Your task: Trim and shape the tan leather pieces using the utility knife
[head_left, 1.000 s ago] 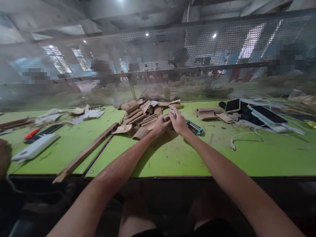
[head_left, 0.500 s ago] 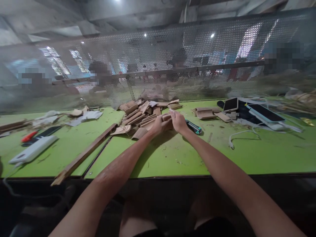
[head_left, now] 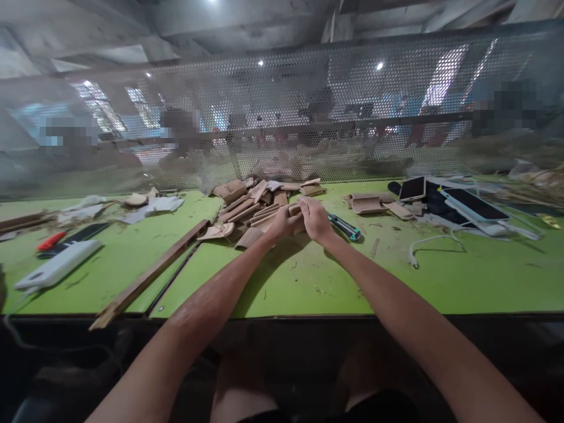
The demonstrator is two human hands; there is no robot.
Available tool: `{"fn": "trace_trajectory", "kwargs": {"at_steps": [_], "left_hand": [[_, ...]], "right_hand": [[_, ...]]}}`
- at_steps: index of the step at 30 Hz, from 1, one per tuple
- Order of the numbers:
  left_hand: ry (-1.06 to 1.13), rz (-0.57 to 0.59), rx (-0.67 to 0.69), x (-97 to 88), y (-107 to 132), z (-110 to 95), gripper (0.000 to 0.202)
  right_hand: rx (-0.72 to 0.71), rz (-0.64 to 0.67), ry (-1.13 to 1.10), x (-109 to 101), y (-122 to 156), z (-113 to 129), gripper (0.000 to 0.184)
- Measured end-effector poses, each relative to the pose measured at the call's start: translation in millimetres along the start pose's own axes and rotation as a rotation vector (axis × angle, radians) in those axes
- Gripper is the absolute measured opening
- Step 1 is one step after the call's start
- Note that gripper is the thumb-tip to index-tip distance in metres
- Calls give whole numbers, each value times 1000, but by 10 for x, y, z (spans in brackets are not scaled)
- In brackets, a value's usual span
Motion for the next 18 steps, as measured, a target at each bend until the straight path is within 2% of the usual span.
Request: {"fn": "trace_trajectory", "kwargs": {"at_steps": [6,11,16,18], "left_hand": [[-59,63,66,5,-19,-65,39],[-90,45,8,-22,-16,-34,40],[-155,130,84,-12,-27,-126,34],[-149,135,91,-4,-33,-120,32]], "right_hand": [[125,0,-10,-9,-8,-160,53],[26,65,45,61,7,-62,52],[69,85,34,83,-10,-131,54],[42,98,62,86,-4,-102,52]]}}
Point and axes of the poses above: each hand's wrist, its own y-axis away from the middle knuckle, its own x-axis out of the palm, z = x × y, the point moved 8 cm from there along -y, towards the middle knuckle, and after that the axes turned 5 degrees about -y, right-handed, at the moved point
